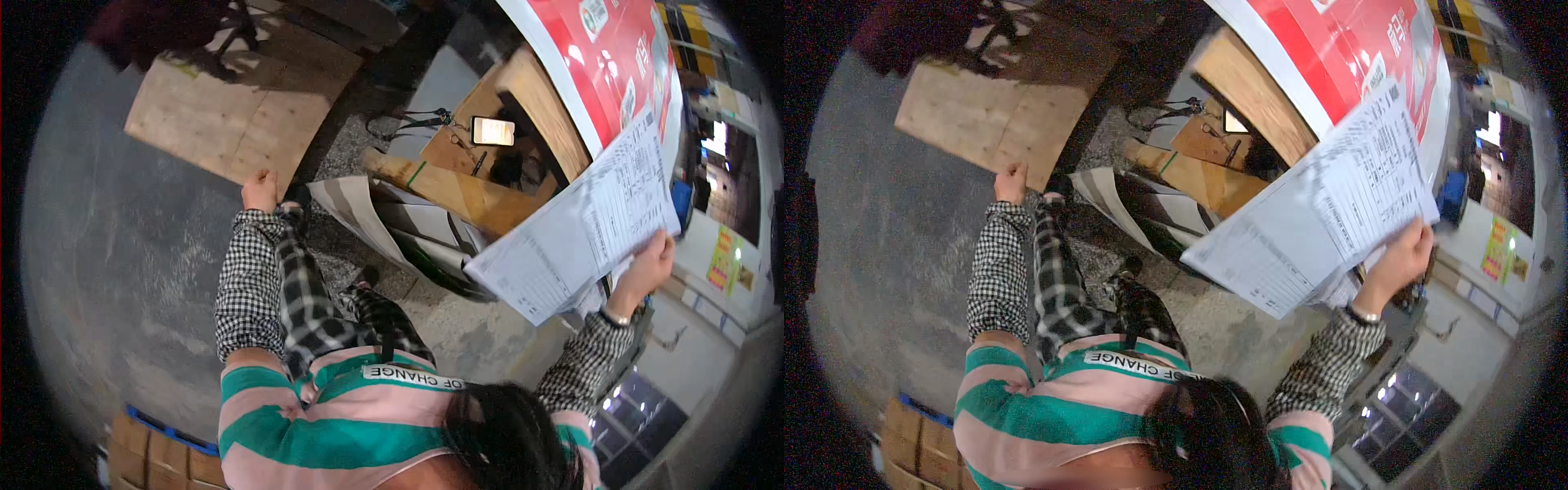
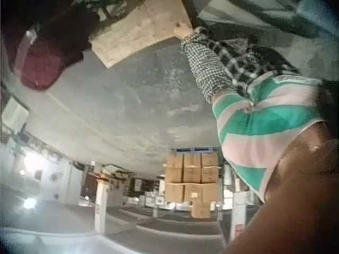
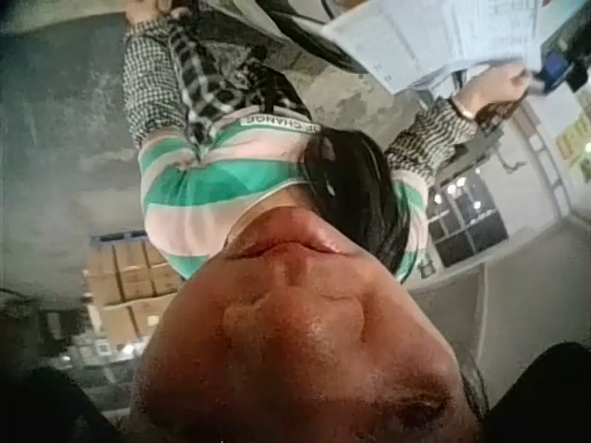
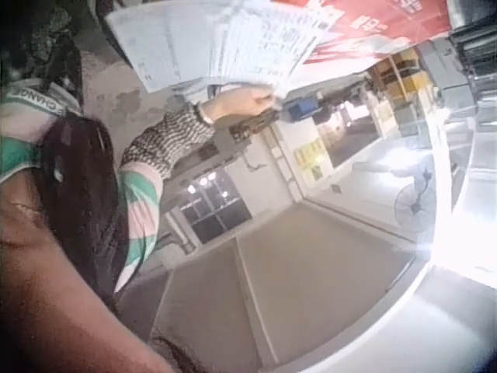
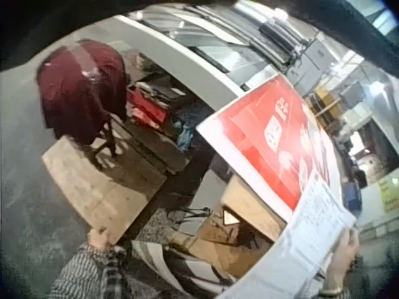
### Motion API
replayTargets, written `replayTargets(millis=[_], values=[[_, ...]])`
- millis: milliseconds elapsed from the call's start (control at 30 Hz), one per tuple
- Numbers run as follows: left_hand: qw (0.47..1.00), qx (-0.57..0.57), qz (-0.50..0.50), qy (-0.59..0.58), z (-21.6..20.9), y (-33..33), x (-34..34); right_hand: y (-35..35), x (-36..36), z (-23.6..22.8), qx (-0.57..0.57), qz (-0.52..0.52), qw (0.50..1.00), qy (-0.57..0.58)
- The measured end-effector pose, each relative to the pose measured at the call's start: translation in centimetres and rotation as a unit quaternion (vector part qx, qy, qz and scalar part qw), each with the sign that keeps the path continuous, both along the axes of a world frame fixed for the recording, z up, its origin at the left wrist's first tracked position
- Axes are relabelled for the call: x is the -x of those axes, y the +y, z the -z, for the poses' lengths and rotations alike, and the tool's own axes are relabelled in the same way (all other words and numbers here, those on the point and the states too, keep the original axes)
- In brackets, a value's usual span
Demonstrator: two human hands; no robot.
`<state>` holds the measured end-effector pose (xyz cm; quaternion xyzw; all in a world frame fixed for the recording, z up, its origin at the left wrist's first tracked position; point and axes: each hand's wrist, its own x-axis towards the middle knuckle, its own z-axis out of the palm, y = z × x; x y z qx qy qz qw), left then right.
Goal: Organizing paperwork and filling out a production or quality control form on a clipboard.
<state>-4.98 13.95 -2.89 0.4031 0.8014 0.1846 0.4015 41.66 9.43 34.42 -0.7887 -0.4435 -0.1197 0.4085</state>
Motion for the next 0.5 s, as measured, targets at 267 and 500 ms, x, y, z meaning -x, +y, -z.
replayTargets(millis=[267,500], values=[[0.977,-0.165,0.06,-0.12,-0.1,11.3,1.1,-4.6,3.9,-0.3,0.161,0.074,0.98,-0.084],[0.906,-0.359,-0.112,-0.194,-10.7,29.8,-2.8,-6.5,2.2,-0.8,0.189,0.087,0.968,-0.142]])
